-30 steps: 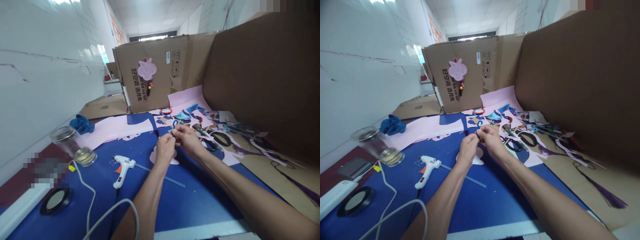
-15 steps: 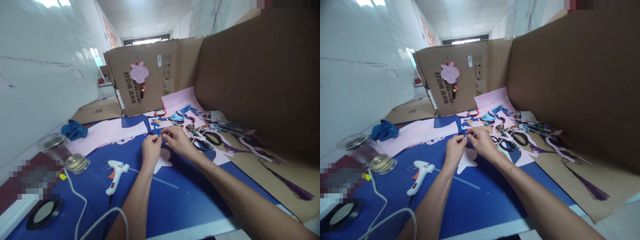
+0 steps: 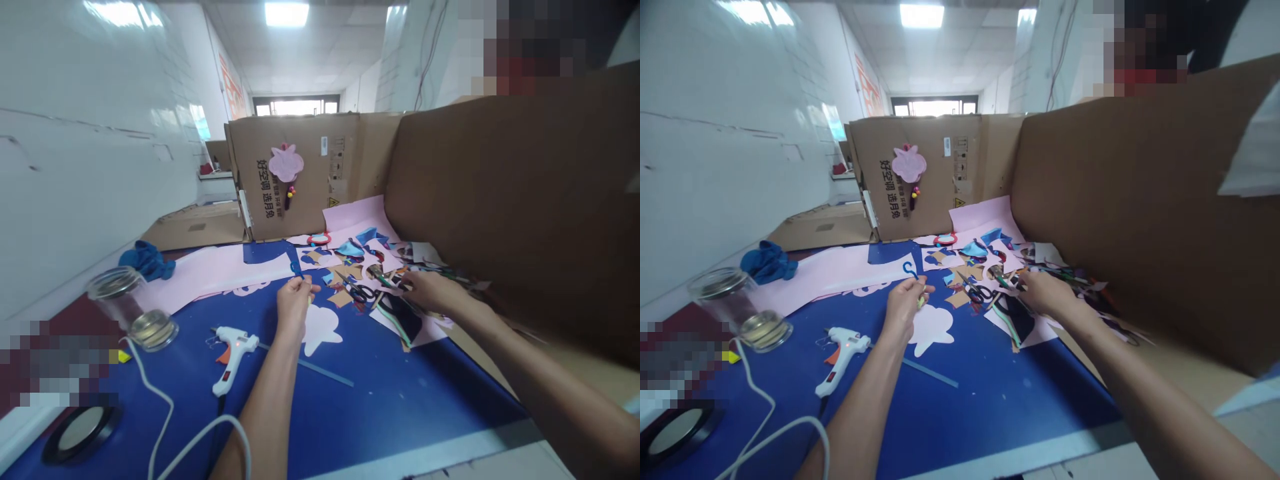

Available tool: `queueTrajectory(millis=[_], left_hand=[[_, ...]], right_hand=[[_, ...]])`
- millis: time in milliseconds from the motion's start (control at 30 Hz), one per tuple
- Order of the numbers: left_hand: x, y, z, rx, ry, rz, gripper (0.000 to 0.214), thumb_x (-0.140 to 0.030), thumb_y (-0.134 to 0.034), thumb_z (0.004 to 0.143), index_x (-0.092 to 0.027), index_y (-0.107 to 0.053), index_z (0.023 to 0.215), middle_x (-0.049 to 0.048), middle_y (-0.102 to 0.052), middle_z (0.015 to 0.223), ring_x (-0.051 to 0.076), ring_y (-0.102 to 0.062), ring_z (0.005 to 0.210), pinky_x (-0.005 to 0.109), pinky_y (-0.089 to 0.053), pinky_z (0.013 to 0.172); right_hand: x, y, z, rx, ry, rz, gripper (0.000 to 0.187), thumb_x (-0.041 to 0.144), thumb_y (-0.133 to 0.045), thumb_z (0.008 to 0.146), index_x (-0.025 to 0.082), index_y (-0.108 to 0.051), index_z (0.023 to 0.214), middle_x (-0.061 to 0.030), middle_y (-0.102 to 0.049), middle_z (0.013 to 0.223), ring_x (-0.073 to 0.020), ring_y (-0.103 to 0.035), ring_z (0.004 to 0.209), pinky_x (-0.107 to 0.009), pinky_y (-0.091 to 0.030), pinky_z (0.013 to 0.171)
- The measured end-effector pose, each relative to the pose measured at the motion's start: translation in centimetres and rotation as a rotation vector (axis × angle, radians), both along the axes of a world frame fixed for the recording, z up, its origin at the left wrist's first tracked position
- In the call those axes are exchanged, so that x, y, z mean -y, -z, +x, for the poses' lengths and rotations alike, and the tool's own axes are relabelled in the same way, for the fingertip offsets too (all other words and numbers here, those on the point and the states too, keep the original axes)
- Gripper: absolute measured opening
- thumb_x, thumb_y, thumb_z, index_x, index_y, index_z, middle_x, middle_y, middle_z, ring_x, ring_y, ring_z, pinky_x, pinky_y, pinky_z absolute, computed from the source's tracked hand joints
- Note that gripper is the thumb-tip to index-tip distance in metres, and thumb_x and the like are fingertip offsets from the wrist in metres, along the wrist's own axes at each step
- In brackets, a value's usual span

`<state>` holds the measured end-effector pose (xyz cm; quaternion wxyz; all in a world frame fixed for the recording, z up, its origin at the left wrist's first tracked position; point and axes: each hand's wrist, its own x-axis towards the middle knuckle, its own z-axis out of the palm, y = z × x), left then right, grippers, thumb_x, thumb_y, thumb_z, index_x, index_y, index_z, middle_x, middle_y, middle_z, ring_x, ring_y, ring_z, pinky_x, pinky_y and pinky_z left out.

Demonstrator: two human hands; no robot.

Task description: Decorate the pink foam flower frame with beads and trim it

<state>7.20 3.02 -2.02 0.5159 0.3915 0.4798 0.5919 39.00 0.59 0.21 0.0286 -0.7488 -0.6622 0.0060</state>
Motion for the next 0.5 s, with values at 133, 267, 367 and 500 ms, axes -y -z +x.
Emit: queueTrajectory(millis=[133,267,367,500], left_hand=[[0.2,0.1,0.0,0.023,0.022,0.006,0.045,-0.053,-0.09,0.063,-0.015,-0.072,0.077,0.0119,-0.079,0.079,0.012,-0.059,0.059,0.023,-0.041,0.057],[0.1,0.0,-0.2,0.063,0.023,-0.008,0.046,-0.054,-0.092,0.061,-0.016,-0.069,0.074,0.0124,-0.08,0.078,0.012,-0.059,0.057,0.023,-0.04,0.055],[-0.1,0.2,-0.3,0.091,0.014,-0.018,0.043,-0.051,-0.09,0.063,-0.015,-0.071,0.076,0.0123,-0.079,0.078,0.012,-0.059,0.058,0.023,-0.04,0.055],[-0.3,0.6,-0.3,0.1,-0.013,-0.021,0.034,-0.041,-0.088,0.067,-0.013,-0.078,0.084,0.0112,-0.079,0.08,0.012,-0.061,0.062,0.024,-0.046,0.064]], right_hand=[[-0.5,0.6,-0.5,0.106,0.006,-0.074,0.047,0.03,-0.059,0.093,0.021,-0.067,0.139,-0.0189,-0.078,0.127,-0.0359,-0.076,0.11,-0.036,-0.05,0.076],[-0.7,0.1,-1.0,0.197,-0.083,-0.078,0.048,0.023,-0.06,0.093,0.016,-0.065,0.14,-0.0216,-0.079,0.124,-0.0362,-0.076,0.11,-0.037,-0.05,0.08],[-0.5,-0.7,-1.0,0.277,-0.148,-0.063,0.046,0.012,-0.056,0.093,0.012,-0.065,0.139,-0.0239,-0.078,0.123,-0.0349,-0.077,0.11,-0.036,-0.05,0.082],[-0.2,-3.3,-0.8,0.371,-0.218,-0.03,0.05,0.006,-0.049,0.097,0.017,-0.063,0.144,-0.0216,-0.079,0.12,-0.0335,-0.077,0.106,-0.037,-0.049,0.081]])
